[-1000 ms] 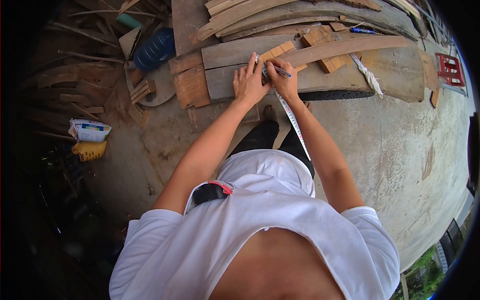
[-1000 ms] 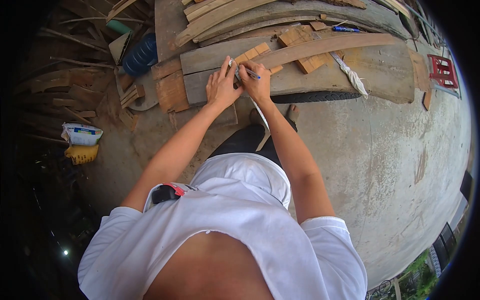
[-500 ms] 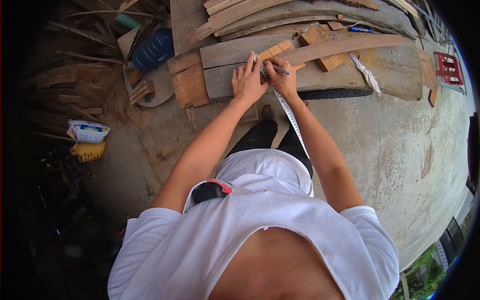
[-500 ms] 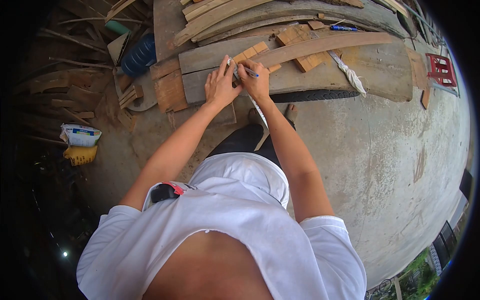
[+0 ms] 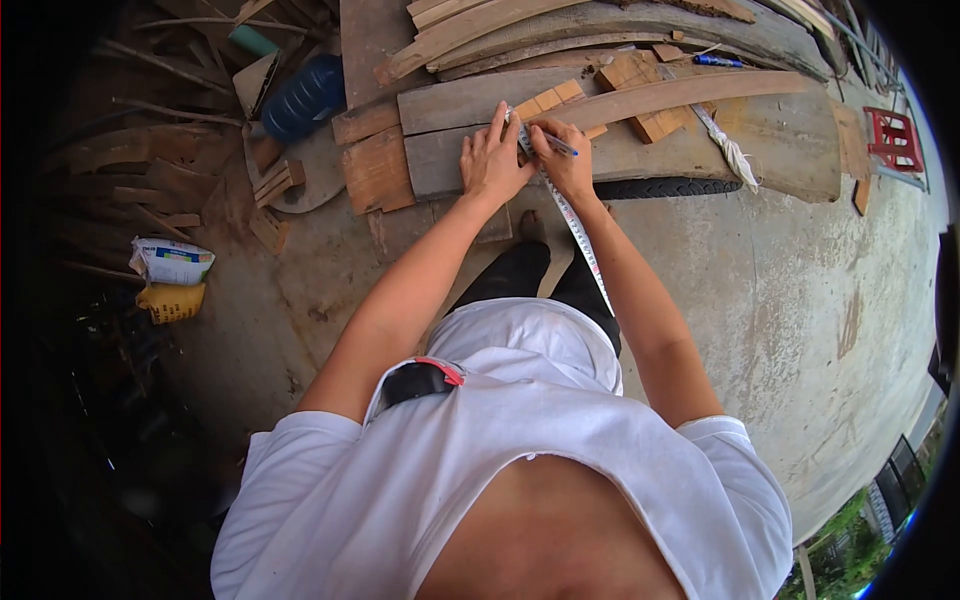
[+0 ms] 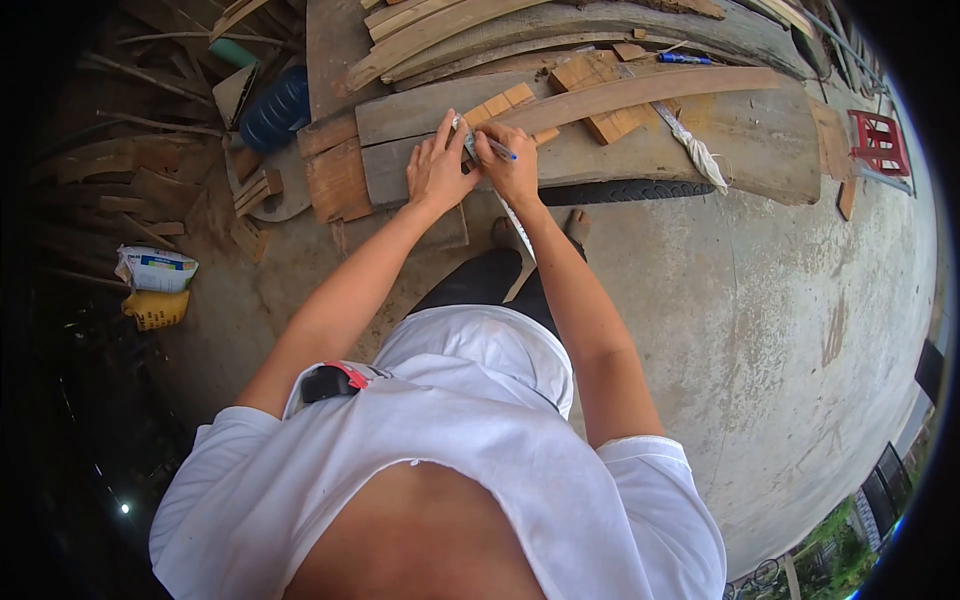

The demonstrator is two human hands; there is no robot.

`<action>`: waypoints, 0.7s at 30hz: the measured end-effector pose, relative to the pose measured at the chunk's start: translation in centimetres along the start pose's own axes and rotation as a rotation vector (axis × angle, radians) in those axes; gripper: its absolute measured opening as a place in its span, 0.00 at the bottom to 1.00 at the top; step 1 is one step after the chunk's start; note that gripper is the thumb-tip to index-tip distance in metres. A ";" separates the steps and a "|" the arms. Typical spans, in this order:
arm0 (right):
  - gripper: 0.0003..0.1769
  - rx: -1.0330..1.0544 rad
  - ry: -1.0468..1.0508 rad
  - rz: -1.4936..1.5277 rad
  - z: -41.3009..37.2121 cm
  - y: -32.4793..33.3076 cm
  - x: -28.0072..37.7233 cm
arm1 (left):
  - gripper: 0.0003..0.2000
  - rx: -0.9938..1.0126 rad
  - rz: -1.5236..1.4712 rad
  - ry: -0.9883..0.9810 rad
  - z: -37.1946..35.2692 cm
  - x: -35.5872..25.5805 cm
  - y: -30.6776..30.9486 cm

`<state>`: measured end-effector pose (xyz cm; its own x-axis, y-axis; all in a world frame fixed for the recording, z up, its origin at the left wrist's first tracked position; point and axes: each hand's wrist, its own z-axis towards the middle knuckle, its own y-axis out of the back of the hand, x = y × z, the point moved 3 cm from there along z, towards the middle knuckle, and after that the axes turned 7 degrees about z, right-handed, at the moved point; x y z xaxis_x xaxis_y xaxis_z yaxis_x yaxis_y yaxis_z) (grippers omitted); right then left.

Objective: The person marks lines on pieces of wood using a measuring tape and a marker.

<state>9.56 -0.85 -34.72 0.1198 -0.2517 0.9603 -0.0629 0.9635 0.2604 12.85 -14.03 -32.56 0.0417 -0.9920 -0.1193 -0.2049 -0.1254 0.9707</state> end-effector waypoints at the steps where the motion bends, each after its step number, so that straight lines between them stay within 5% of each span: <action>1: 0.14 -0.005 -0.002 -0.001 -0.2 0.2 0.1 | 0.43 0.006 0.001 -0.001 0.0 0.0 0.0; 21: 0.13 -0.008 -0.020 -0.034 -3.3 2.0 1.0 | 0.43 -0.031 -0.008 -0.001 0.1 0.1 -0.4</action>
<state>12.78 1.16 -33.60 0.1021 -0.2862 0.9527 -0.0510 0.9550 0.2923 12.80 -14.13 -32.95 0.0418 -0.9910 -0.1269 -0.1742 -0.1323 0.9758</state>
